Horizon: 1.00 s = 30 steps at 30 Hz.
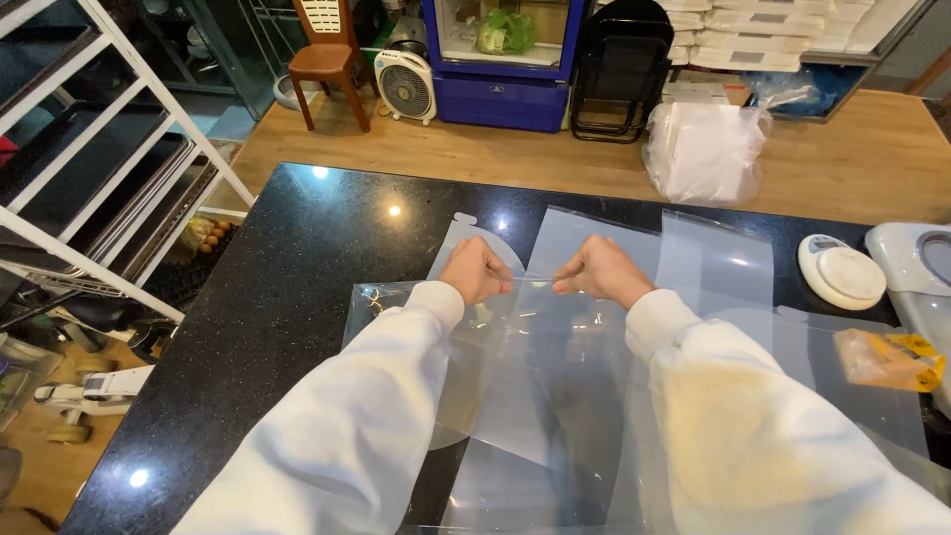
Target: Assembling a large clear plastic box by folding pre-scored plastic sheets and interlocking tabs.
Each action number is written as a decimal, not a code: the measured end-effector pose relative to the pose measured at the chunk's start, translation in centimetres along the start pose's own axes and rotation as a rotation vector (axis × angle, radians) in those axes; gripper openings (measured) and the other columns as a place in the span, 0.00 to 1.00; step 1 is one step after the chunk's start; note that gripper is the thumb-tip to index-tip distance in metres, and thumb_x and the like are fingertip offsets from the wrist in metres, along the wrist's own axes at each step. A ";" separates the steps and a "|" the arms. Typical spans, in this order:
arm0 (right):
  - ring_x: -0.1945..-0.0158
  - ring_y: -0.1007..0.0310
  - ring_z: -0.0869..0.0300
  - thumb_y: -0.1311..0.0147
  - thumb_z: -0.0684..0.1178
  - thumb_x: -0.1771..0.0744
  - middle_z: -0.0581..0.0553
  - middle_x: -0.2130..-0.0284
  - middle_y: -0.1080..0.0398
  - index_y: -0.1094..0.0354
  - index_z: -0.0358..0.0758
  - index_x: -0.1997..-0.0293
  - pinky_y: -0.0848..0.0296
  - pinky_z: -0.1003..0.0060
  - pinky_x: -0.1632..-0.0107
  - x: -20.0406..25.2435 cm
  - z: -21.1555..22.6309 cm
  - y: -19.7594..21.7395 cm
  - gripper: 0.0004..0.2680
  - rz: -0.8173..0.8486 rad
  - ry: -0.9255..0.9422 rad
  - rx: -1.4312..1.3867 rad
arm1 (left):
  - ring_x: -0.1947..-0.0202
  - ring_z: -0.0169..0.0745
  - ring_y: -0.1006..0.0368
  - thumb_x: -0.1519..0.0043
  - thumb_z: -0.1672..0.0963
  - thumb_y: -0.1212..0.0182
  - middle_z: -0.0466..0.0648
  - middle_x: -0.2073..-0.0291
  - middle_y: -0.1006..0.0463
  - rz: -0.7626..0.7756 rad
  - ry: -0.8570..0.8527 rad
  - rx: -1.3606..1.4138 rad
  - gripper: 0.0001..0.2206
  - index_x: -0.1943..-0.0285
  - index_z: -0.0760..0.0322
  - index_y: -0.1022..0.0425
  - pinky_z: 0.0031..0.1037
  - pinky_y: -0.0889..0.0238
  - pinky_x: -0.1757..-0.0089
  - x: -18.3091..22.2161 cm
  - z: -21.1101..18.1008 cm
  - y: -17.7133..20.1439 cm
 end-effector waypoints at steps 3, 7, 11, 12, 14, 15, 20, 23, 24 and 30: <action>0.50 0.10 0.45 0.20 0.47 0.36 0.41 0.64 0.11 0.09 0.54 0.55 0.18 0.52 0.40 -1.2 -0.9 -0.6 0.08 -0.029 0.007 -0.007 | 0.59 0.49 0.10 0.42 0.60 0.17 0.51 0.68 0.08 0.005 -0.027 -0.032 0.08 0.59 0.50 0.06 0.38 0.19 0.52 -0.1 -0.1 0.2; 0.50 0.10 0.46 0.21 0.47 0.36 0.42 0.64 0.11 0.09 0.55 0.56 0.18 0.53 0.40 -1.8 -1.7 -1.1 0.07 -0.045 0.001 0.018 | 0.59 0.51 0.10 0.41 0.61 0.18 0.53 0.67 0.08 -0.006 -0.012 -0.048 0.08 0.57 0.51 0.06 0.39 0.19 0.52 -0.4 0.7 -0.7; 0.49 0.10 0.46 0.22 0.48 0.35 0.41 0.61 0.11 0.09 0.53 0.52 0.16 0.52 0.42 -2.9 -1.4 -1.8 0.08 0.037 0.047 0.064 | 0.55 0.59 0.10 0.40 0.62 0.19 0.56 0.64 0.08 -0.012 -0.051 -0.027 0.08 0.56 0.55 0.07 0.42 0.19 0.52 -0.6 1.0 -1.0; 0.48 0.10 0.45 0.23 0.48 0.35 0.41 0.60 0.11 0.09 0.52 0.52 0.15 0.50 0.42 -2.8 -0.9 -1.8 0.08 0.067 0.064 0.084 | 0.54 0.60 0.10 0.40 0.62 0.19 0.57 0.63 0.08 -0.014 -0.056 -0.025 0.08 0.55 0.57 0.07 0.43 0.19 0.52 -0.1 0.2 -0.7; 0.46 0.11 0.45 0.25 0.47 0.33 0.39 0.58 0.11 0.10 0.49 0.49 0.16 0.48 0.41 -2.3 1.5 -2.4 0.08 0.073 0.076 -0.005 | 0.54 0.60 0.10 0.40 0.62 0.20 0.56 0.63 0.08 -0.011 -0.070 -0.028 0.08 0.56 0.56 0.07 0.42 0.19 0.52 -1.9 3.0 -2.1; 0.44 0.12 0.44 0.28 0.46 0.31 0.37 0.56 0.11 0.11 0.45 0.46 0.17 0.47 0.39 -2.1 2.7 -2.7 0.08 0.079 0.087 -0.095 | 0.53 0.60 0.11 0.40 0.62 0.21 0.56 0.62 0.08 -0.006 -0.083 -0.032 0.08 0.57 0.55 0.06 0.41 0.19 0.51 -2.9 4.3 -2.7; 0.48 0.11 0.47 0.24 0.47 0.33 0.41 0.61 0.11 0.10 0.46 0.51 0.16 0.50 0.43 -3.4 2.7 -4.4 0.07 0.021 0.108 -0.020 | 0.47 0.64 0.12 0.34 0.61 0.24 0.61 0.55 0.08 0.112 -0.090 -0.027 0.10 0.45 0.64 0.10 0.46 0.20 0.45 2.3 -0.8 2.7; 0.47 0.11 0.46 0.24 0.46 0.33 0.41 0.62 0.11 0.10 0.47 0.52 0.17 0.49 0.40 -3.1 3.0 -4.2 0.06 0.007 0.096 -0.015 | 0.44 0.62 0.13 0.32 0.58 0.24 0.58 0.54 0.08 0.193 -0.065 -0.055 0.10 0.44 0.62 0.09 0.45 0.21 0.43 2.1 1.5 3.5; 0.47 0.11 0.46 0.24 0.46 0.33 0.41 0.62 0.11 0.10 0.47 0.53 0.17 0.49 0.40 -3.7 2.8 -4.5 0.06 0.000 0.100 -0.023 | 0.45 0.57 0.12 0.33 0.58 0.23 0.54 0.55 0.07 0.192 -0.046 -0.093 0.10 0.44 0.58 0.09 0.41 0.21 0.43 2.3 2.0 4.1; 0.49 0.11 0.47 0.24 0.46 0.33 0.42 0.65 0.12 0.10 0.49 0.56 0.17 0.49 0.40 -5.0 1.3 -5.3 0.04 -0.031 0.112 0.029 | 0.57 0.50 0.10 0.40 0.58 0.18 0.50 0.67 0.08 0.054 -0.040 -0.145 0.06 0.56 0.52 0.07 0.38 0.20 0.51 0.8 2.9 2.3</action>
Point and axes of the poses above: each hand's wrist, its own x-axis away from the middle knuckle, its own y-axis out of the back of the hand, z = x × y, the point moved 4 cm from there along -x, towards the middle knuckle
